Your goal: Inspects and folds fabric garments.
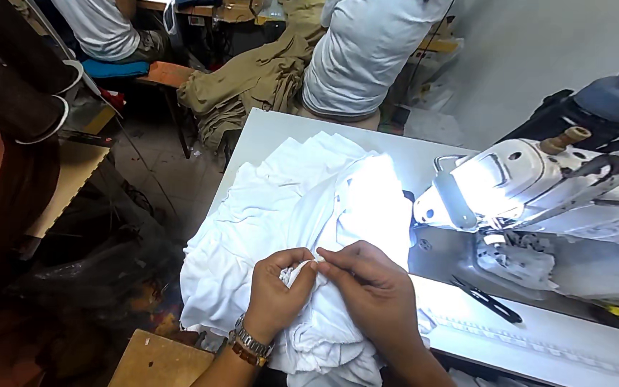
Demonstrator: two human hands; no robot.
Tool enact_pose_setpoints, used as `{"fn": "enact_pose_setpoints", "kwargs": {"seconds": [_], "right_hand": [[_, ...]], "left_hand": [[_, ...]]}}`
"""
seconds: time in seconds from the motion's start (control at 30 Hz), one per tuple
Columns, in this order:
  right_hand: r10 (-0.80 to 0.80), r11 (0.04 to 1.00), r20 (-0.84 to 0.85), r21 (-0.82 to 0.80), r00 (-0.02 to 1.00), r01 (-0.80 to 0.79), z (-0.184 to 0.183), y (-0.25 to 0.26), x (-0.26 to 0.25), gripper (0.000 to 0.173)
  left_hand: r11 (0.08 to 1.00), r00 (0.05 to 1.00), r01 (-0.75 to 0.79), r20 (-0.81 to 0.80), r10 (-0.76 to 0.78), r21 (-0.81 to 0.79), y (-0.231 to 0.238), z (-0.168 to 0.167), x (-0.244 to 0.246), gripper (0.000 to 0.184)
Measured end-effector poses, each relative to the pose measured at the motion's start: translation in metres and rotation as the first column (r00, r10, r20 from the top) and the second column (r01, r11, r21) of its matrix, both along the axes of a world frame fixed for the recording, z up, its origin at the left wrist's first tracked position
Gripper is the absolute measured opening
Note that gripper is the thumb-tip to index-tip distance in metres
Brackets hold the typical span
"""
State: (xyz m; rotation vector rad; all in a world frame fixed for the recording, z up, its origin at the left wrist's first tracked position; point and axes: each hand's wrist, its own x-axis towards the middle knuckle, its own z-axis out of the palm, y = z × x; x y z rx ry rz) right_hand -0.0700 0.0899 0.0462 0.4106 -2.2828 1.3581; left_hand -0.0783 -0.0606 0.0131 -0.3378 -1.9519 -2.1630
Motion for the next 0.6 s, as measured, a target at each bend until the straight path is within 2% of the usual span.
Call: {"fn": "enact_pose_setpoints", "kwargs": {"seconds": [0.23, 0.43, 0.6], "right_hand": [[0.016, 0.997, -0.006, 0.075, 1.000, -0.015, 0.000, -0.004, -0.009, 0.017], [0.034, 0.998, 0.071, -0.060, 0.997, -0.030, 0.003, 0.002, -0.011, 0.015], [0.042, 0.999, 0.040, -0.024, 0.998, -0.041, -0.002, 0.003, -0.006, 0.012]], "left_hand": [[1.000, 0.999, 0.021, 0.032, -0.020, -0.018, 0.000, -0.005, -0.002, 0.008], [0.999, 0.994, 0.043, 0.096, -0.043, 0.005, -0.004, 0.000, -0.002, 0.009], [0.999, 0.994, 0.047, 0.094, -0.047, 0.007, -0.002, -0.005, -0.002, 0.010]]}}
